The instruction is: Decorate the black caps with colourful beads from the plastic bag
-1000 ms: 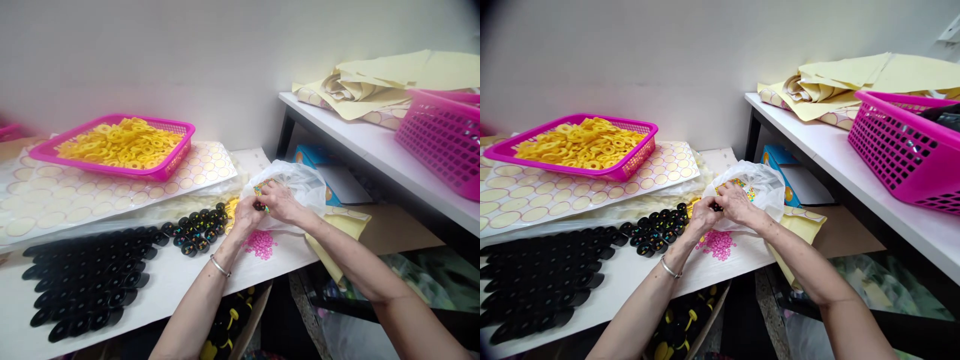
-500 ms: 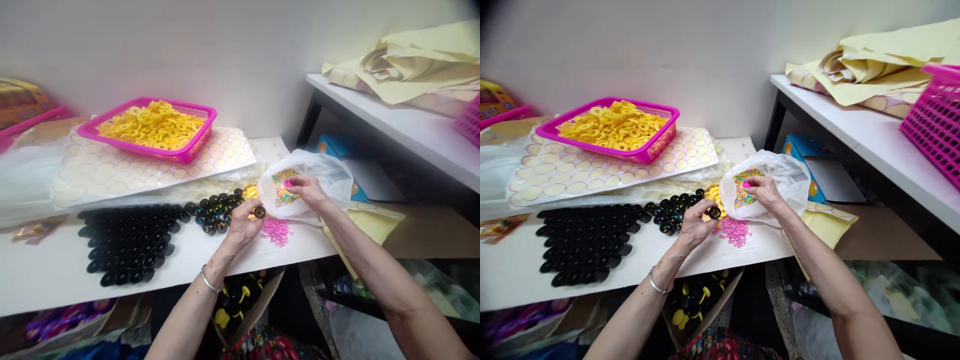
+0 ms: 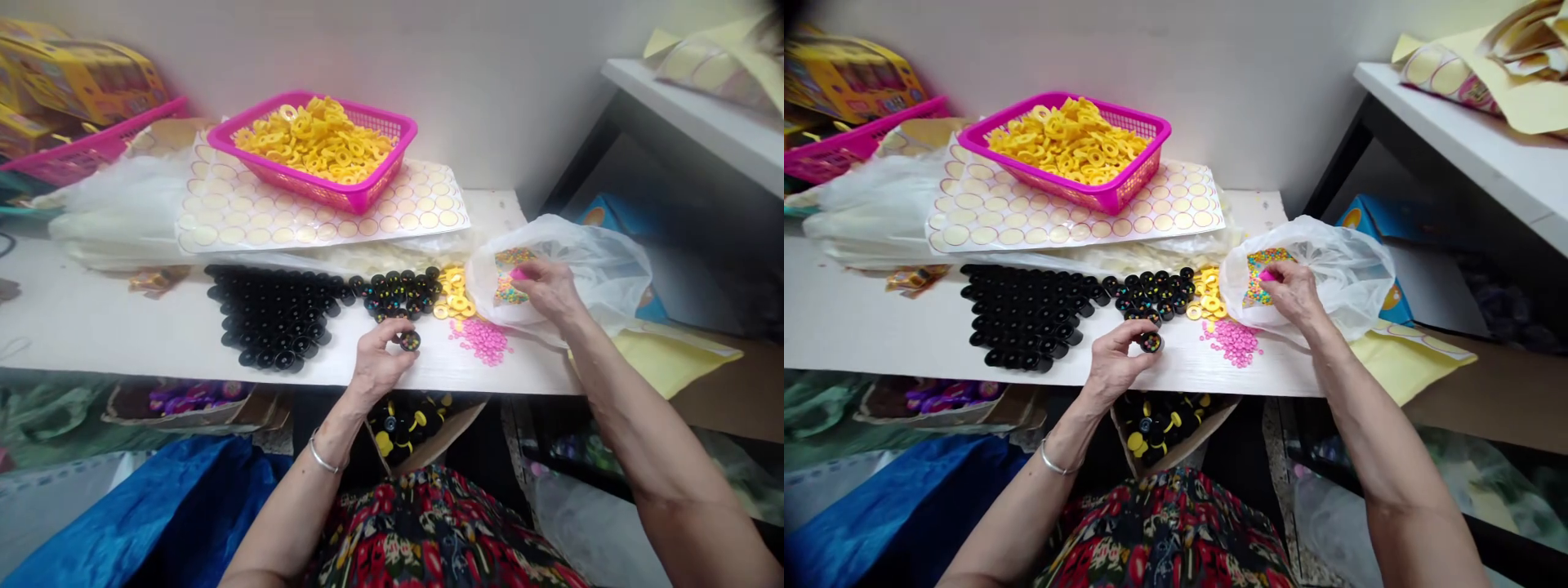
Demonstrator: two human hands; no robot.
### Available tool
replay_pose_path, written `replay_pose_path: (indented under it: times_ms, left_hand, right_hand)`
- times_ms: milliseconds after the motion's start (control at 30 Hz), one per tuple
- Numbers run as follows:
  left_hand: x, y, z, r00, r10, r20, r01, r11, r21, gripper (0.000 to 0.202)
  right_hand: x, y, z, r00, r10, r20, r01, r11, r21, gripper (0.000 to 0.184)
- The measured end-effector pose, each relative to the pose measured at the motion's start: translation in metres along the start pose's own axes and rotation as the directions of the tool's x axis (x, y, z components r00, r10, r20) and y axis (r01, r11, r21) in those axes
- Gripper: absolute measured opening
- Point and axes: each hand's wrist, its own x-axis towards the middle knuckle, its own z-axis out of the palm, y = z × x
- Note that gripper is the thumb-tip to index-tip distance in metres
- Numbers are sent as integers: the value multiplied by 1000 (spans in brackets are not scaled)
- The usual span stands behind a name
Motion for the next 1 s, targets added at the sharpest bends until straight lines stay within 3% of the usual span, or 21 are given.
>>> replay_pose_path:
  times_ms: [133,333,433,633,733,800,900,1000]
  left_hand:
    - [-1,-11,-11,993,16,-121,-3,994,108,30]
    - [1,-49,-41,895,-138,-424,287,905,312,25]
    - [13,-58,-46,889,-106,-446,301,869,392,23]
    - [27,-62,-34,921,21,-389,203,825,527,34]
    - [13,-60,-34,920,153,-362,118,772,625,39]
    - [-6,-55,-40,905,237,-354,88,708,700,32]
    - [-38,-47,-59,828,372,-420,135,594,793,22]
    - [-66,-43,-86,736,427,-526,277,519,808,32]
  right_hand:
    - [10,22,-1,1000,-17,0,16,991,-133,16]
    - [0,33,0,999,-48,0,47,988,-149,16]
    - [-5,25,-3,998,-63,-13,60,986,-155,17]
    - [-36,-13,1,977,-211,-14,207,968,-141,18]
    - [-60,-28,12,956,-294,1,292,948,-127,16]
    - [-75,-35,21,942,-333,37,335,936,-111,15]
    - [-92,-40,33,932,-349,100,357,931,-79,14]
    - [-103,-40,40,941,-316,117,323,945,-46,16]
